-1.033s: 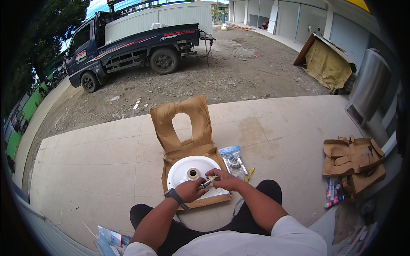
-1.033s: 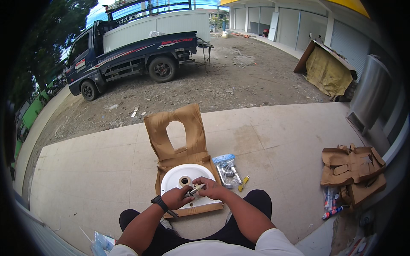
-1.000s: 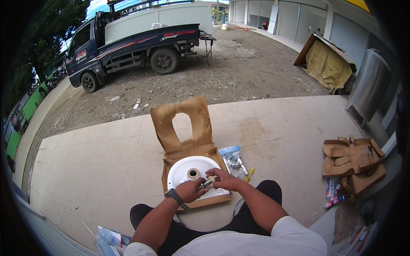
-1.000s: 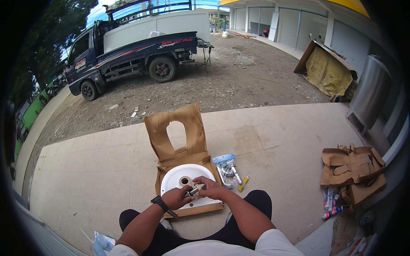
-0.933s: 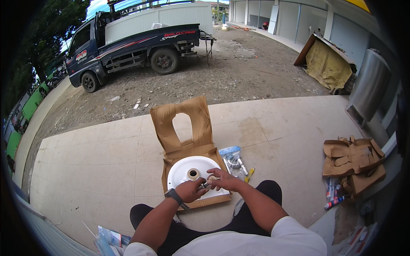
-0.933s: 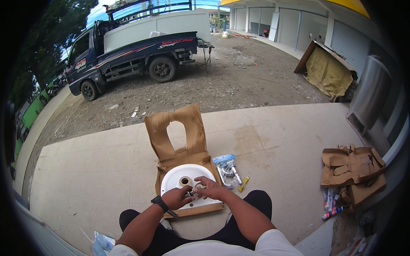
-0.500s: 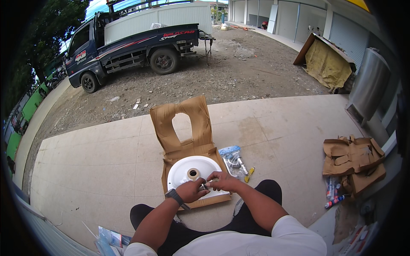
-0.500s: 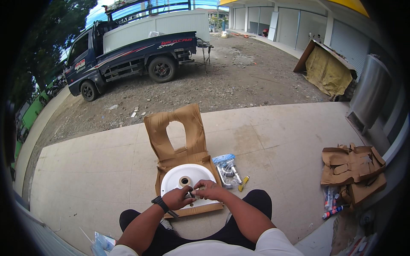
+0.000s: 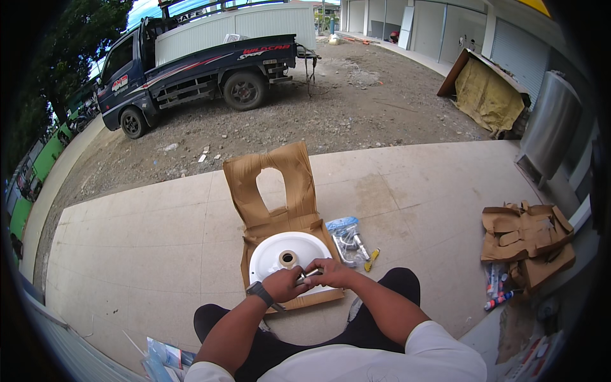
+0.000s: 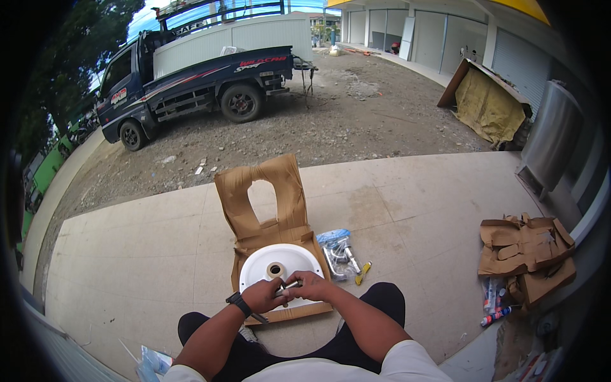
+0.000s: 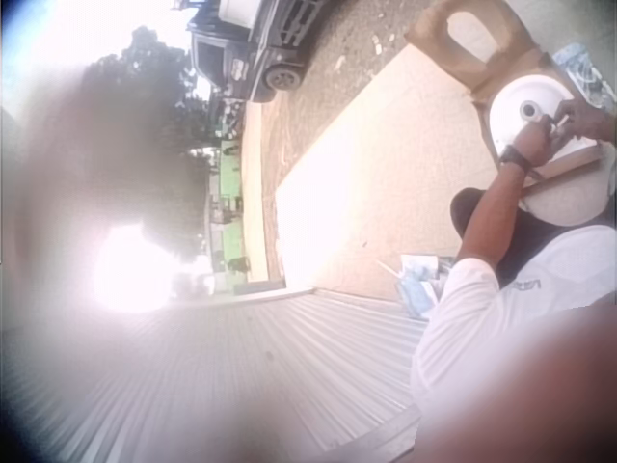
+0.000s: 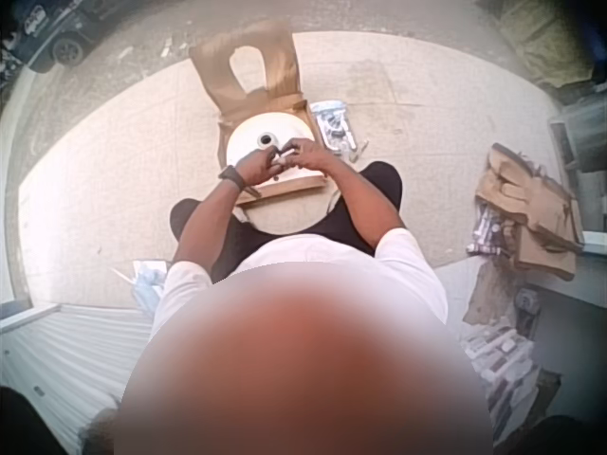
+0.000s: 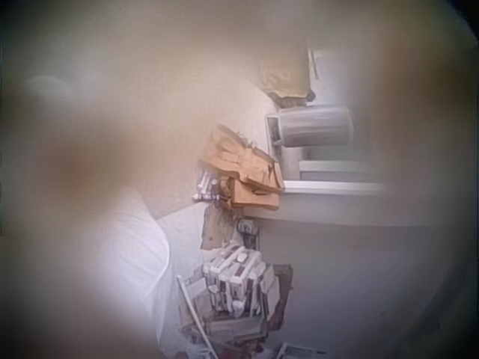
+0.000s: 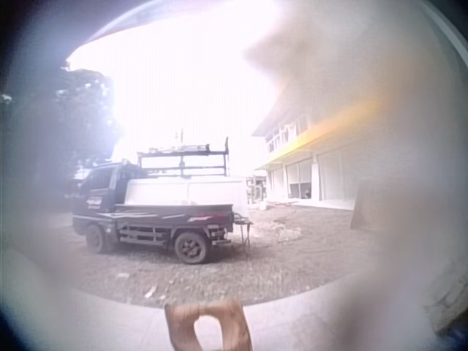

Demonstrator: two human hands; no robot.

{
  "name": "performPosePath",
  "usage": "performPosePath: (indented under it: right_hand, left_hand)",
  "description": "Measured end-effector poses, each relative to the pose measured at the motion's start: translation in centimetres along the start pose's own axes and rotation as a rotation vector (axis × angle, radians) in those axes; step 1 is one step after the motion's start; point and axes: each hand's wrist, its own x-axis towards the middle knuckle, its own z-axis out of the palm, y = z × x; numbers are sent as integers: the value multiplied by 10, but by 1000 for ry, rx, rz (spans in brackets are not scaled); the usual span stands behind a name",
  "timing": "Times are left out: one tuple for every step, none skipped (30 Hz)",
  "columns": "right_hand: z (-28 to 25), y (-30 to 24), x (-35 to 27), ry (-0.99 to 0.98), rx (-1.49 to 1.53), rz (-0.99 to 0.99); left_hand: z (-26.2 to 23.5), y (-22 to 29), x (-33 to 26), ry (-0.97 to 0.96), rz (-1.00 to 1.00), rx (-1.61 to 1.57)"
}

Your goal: The person unpacks a ceramic urinal from a cardboard box using a utility knife, then retrieves a faucet and its packaging. They open the faucet package, remove the faucet and fittings, and begin inserting the faucet into the urinal's mounting hole.

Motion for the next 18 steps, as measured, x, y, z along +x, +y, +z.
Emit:
performPosePath:
  right_hand:
    - [0,0,0,-11,-30,2]
    - [1,0,1,-5,-57,-5]
    - [1,1,2,-13,-41,-14]
    - [1,2,3,-5,-20,-32]
    - [1,3,3,-8,0,-39]
    - [1,4,4,-18,-2,-36]
    - [1,5,5,-38,-4,-22]
    - [1,6,6,-57,-6,-8]
    - [0,7,6,-65,-8,0]
    - [0,7,7,-72,-10,7]
    - [0,8,7,-80,-6,8]
    - [-1,8,7,-73,-14,6]
    - [-1,9,7,-67,-16,-3]
    - [-1,10,7,-68,-15,-17]
    - [-2,10,7,-51,-12,-16]
    - [-2,11,7,-43,-5,-20]
    - [-2,11,7,-34,2,-25]
    - [-3,12,7,-28,13,-29]
  left_hand:
    - [1,-1,0,3,2,-9]
    - [1,-1,0,3,0,-13]
    - [1,-2,0,1,-3,-13]
    - [2,-2,0,4,-3,-13]
    - [2,-2,0,4,-4,-9]
    - [2,-2,0,10,-2,-1]
    - [2,-2,0,2,-5,-8]
    - [2,-2,1,-1,-5,-10]
    - [3,-2,1,-8,-6,-9]
    - [3,-3,1,-7,-5,-4]
    - [3,-3,1,-10,-4,4]
    - [3,-3,1,-12,-3,12]
    - [3,-3,1,-16,-3,15]
    - [3,-3,1,-19,-2,17]
    - [3,-4,1,-22,-2,20]
    - [3,-4,1,-14,-5,18]
    - [3,-4,1,-7,-8,16]
    - [3,-3,1,1,-11,14]
